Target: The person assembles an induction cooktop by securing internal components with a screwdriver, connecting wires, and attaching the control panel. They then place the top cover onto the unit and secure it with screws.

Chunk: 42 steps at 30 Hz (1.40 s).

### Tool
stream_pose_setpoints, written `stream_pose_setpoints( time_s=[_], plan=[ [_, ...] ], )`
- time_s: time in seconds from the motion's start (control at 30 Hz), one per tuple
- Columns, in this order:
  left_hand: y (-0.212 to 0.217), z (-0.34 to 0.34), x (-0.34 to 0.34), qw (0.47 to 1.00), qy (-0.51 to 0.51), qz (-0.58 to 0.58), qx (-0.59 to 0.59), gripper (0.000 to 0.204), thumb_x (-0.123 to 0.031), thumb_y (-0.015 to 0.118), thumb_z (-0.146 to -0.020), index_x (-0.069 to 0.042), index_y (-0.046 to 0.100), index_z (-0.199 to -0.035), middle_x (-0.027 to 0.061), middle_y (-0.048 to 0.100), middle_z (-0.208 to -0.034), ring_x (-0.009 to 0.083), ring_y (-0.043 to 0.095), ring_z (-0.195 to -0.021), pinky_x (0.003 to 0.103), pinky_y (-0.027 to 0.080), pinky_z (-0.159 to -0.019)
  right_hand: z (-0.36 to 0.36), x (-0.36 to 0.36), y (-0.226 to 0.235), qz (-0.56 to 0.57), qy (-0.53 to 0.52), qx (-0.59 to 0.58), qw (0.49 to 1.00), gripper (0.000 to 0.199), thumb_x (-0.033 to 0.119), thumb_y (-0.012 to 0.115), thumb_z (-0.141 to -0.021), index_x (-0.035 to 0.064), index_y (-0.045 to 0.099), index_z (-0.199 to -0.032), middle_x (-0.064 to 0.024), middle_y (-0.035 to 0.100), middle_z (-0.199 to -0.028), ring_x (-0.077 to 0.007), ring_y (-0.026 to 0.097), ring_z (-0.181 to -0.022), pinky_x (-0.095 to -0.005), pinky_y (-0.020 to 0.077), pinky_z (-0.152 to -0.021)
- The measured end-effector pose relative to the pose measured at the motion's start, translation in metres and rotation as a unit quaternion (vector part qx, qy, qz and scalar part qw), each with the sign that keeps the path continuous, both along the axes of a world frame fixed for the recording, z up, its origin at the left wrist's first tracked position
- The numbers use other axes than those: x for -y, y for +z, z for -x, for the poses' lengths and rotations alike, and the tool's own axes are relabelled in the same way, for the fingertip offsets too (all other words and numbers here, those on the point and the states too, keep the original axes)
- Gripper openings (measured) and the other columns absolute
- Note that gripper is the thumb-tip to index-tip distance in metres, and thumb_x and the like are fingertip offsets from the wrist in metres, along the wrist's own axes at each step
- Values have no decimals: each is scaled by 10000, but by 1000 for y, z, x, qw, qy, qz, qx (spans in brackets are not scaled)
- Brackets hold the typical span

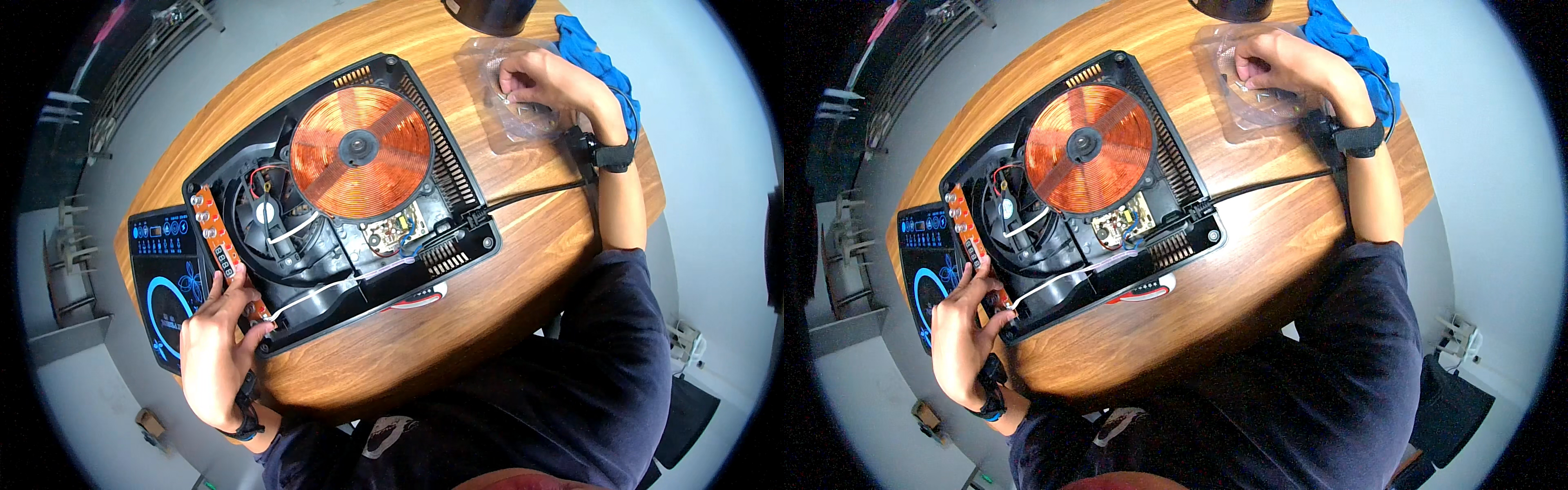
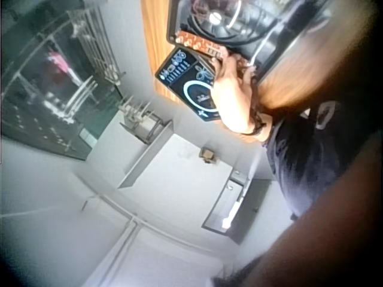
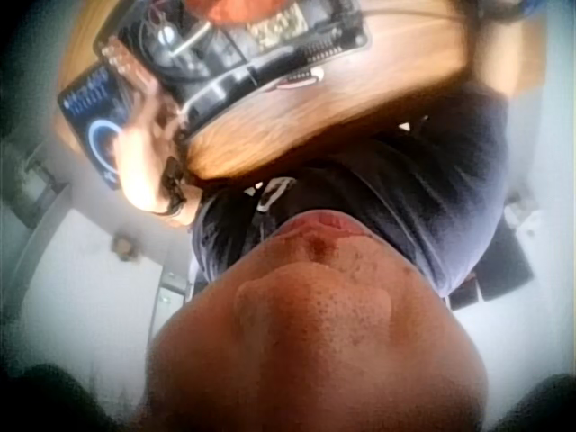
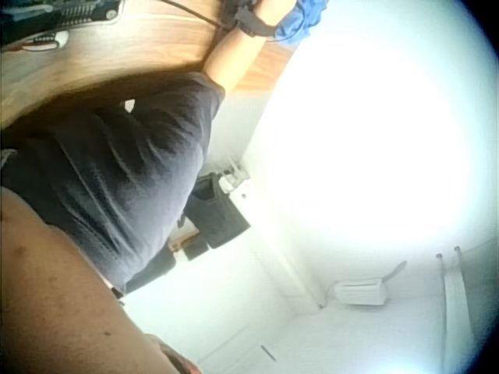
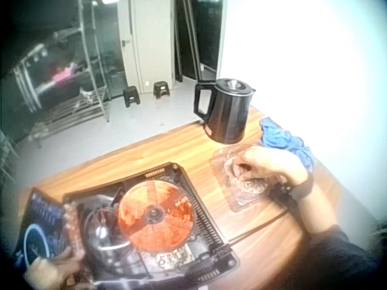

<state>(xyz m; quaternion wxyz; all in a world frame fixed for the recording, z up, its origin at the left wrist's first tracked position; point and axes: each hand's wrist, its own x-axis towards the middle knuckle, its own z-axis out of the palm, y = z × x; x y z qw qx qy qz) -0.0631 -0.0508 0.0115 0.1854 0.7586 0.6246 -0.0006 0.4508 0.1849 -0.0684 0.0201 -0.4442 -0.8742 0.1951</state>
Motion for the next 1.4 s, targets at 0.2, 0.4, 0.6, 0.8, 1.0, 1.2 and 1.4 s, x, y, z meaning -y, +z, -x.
stream_pose_setpoints(
  time_s=[0.2,0.4,0.6,0.8,1.0,1.2,1.4],
  plan=[
    [1,2,3,1000,9,5,-4,520,-99,965,-708,18,718,-1151,229,709,-1438,432,575,-1450,502,544,-1209,0,1,3,-24,19,16,999,99,28,734,-987,3,646,-1022,-116,646,-882,-255,616,-804,-401,547,-779],
    [5,10,1,999,-37,-15,-3,424,-198,935,-794,-13,739,-1121,189,708,-1477,460,617,-1409,518,582,-1137,15,34,52,-46,-93,-45,994,100,33,740,-993,-4,661,-1044,-135,675,-912,-275,664,-844,-401,552,-789],
    [8,14,3,989,-73,-127,-24,262,-262,827,-971,-19,754,-1036,167,760,-1424,431,703,-1349,499,626,-1027,77,70,76,-142,19,-156,977,154,42,827,-949,-33,727,-1039,-115,701,-983,-247,696,-920,-368,567,-846],
    [4,4,1,972,-97,-181,113,247,-191,803,-991,-15,787,-1162,144,808,-1304,359,773,-1196,439,627,-983,188,120,77,-33,185,-231,955,137,29,810,-940,-14,736,-1047,-156,735,-1000,-353,753,-965,-443,598,-845],
    [-11,-1,11,957,-97,-180,205,286,-163,807,-973,-1,776,-1206,175,810,-1204,397,771,-1096,454,623,-937,252,152,80,13,292,-273,917,105,77,760,-1009,9,745,-1088,-147,711,-1063,-374,735,-990,-451,601,-843],
    [-8,10,14,943,-100,-164,273,183,-87,774,-950,6,756,-1106,209,767,-1010,438,729,-951,501,576,-807,274,158,75,-21,326,-276,904,138,45,774,-957,28,756,-1093,-106,674,-1109,-317,726,-1005,-406,607,-841],
    [-12,12,17,949,-56,-146,274,155,-90,760,-953,-4,752,-1082,213,742,-895,413,730,-832,464,570,-745,285,160,70,-49,325,-282,901,162,51,787,-945,28,740,-1098,-111,667,-1091,-323,706,-977,-410,592,-826]
  ],
)
